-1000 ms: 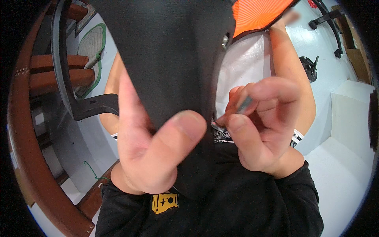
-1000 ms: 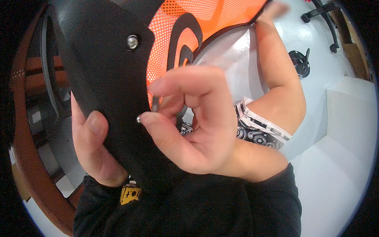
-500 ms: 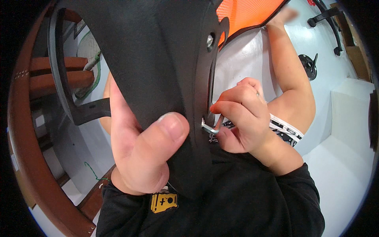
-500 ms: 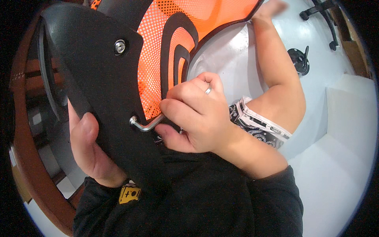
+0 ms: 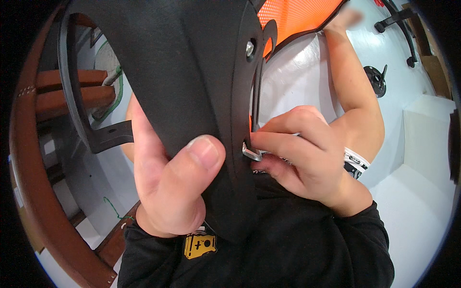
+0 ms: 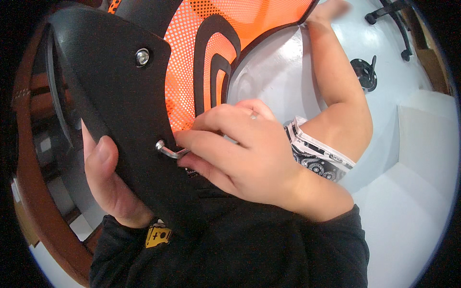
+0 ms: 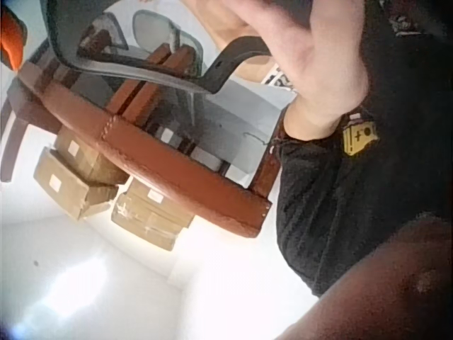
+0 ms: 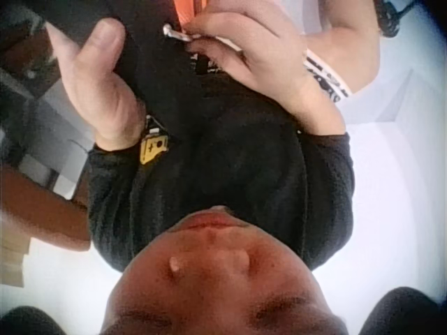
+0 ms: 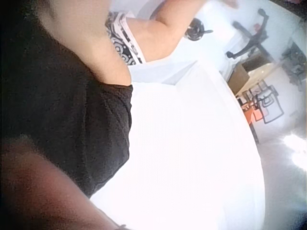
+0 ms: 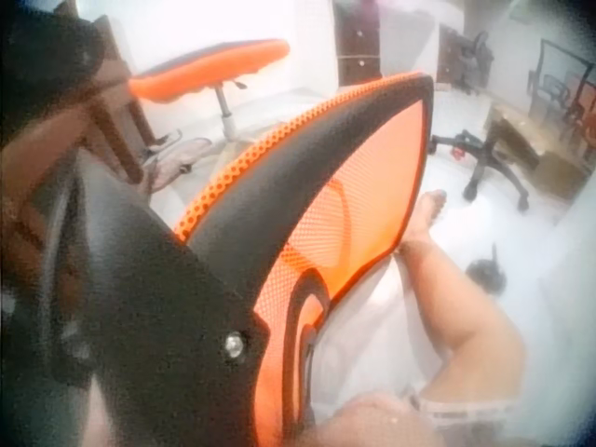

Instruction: The person assembles an orange mesh office chair by tightening screws on the backrest frame using an Allen key. They then attach the backrest to the seat base and secure it with bolts.

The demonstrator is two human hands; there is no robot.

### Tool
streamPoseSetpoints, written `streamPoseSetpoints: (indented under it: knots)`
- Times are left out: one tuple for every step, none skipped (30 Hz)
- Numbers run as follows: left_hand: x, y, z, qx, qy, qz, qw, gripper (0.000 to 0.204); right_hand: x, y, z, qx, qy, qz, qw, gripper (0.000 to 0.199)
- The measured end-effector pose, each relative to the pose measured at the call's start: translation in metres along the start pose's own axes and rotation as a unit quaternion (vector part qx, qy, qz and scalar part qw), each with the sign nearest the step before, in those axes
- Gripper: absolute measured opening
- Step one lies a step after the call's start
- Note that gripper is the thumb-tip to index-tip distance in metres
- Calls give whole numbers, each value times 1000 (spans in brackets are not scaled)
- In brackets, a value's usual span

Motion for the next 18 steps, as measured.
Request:
streamPoseSetpoints:
  knots:
    - [-1,0,0,23,-30,17,999,76,3,-2,-3,-1,31,-32,999,29]
    - [-1,0,0,22,-31,18,999,76,3,-1,-3,5,39,-35,999,28]
    - [-2,1,1,21,-32,19,999,76,4,-1,-2,12,47,-38,998,27]
    - [-2,0,1,-5,-3,2,1000,69,4,0,0,20,55,-41,997,27]
    - [-1,0,0,-15,13,-5,1000,66,6,0,1,13,74,-41,996,25]
    - [0,-1,0,-24,29,-11,999,64,10,0,5,7,93,-41,995,24]
    - [-1,0,0,-15,31,-8,999,64,11,0,4,-1,105,-47,993,24]
    - [-1,0,1,-12,30,-7,999,64,12,0,3,-9,115,-53,992,25]
    - [-2,1,1,-10,30,-6,999,64,13,-1,0,-17,119,-66,991,26]
    - [-4,1,2,-16,28,-8,999,65,14,-2,-2,-24,124,-79,989,28]
    - [-5,1,1,-18,28,-6,999,65,14,-4,-4,-27,133,-89,987,29]
    - [-5,1,0,-21,29,-5,999,65,14,-5,-5,-29,142,-98,985,29]
    - [-5,2,1,-18,29,1,999,65,13,-7,-7,-28,152,-102,983,29]
    - [-5,3,2,-17,31,2,999,66,13,-6,-5,-13,146,-83,986,28]
    - [-5,3,3,-16,33,3,999,66,12,-5,-4,3,141,-64,988,28]
    - [-5,2,2,-17,38,-2,999,66,16,0,1,34,121,-21,992,26]
    - [-4,2,1,-18,45,-4,999,66,16,1,5,60,107,-7,992,25]
    - [-3,2,0,-19,52,-6,998,66,16,2,8,87,94,7,992,24]
Point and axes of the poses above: each hand's wrist, its own y-axis towards the middle knuckle, its own x-axis out of the back of the hand, z = x × y, the point moved 8 cm from there along y, towards the middle knuckle, and after that the axes turned 11 degrees about -y, right-handed, at the moved point
